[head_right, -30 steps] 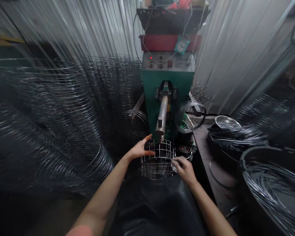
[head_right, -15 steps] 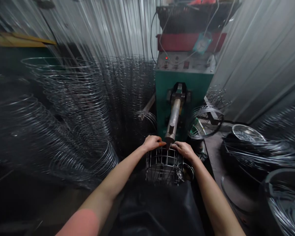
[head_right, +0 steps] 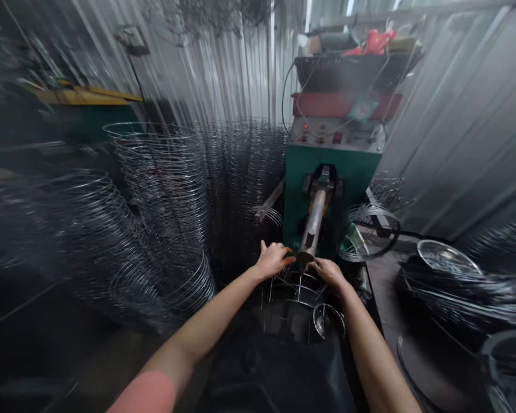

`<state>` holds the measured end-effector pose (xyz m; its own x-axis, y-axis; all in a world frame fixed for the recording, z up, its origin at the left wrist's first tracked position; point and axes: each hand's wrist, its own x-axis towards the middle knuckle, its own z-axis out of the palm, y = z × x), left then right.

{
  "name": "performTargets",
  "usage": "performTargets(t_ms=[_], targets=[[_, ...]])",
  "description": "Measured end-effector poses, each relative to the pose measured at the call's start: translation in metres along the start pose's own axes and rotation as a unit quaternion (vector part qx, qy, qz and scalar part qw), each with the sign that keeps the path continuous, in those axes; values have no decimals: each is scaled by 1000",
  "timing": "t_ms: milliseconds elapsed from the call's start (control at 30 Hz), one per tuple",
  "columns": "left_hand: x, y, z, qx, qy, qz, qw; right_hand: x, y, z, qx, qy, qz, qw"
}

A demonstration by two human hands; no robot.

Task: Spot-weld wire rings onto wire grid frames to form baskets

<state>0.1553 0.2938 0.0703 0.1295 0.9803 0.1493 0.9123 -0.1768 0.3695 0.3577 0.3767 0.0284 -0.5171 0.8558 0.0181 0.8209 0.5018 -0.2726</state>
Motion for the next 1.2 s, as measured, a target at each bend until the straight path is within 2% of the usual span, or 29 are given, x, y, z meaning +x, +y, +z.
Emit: performTargets(t_ms=[133,233,333,400,467,633,733,800,900,1000,1100,1200], targets=[[-17,-8,-2,12,-97,98,990,-5,8,3,-4,-10,-5,1000],[-28,-7,5,56,-103,180,977,-16,8,1,3,-16,-13,1000],[-48,-1,13,108,-111,313,937,-32,3,-3,21,-16,-18,1000],[-67,1,11,127,-90,375,914,-46,-4,-8,48,-6,-23,999],[-89,1,3,134,-52,403,904,-60,-15,-14,81,3,-36,996],[-146,0,-43,139,15,414,900,-86,-56,-38,82,18,-59,995],[-179,2,-82,127,13,395,910,-90,-71,-57,54,62,3,997],[-197,2,-112,99,2,357,929,-89,-74,-67,69,78,42,994],[-215,-7,-160,8,-15,262,965,-88,-77,-75,150,65,64,984],[-221,-27,-208,-49,-5,124,991,-96,-87,-74,218,49,79,972],[-224,-50,-251,27,48,5,998,-110,-100,-70,237,50,70,968],[-230,-65,-285,160,138,-84,974,-122,-107,-67,241,50,60,967]])
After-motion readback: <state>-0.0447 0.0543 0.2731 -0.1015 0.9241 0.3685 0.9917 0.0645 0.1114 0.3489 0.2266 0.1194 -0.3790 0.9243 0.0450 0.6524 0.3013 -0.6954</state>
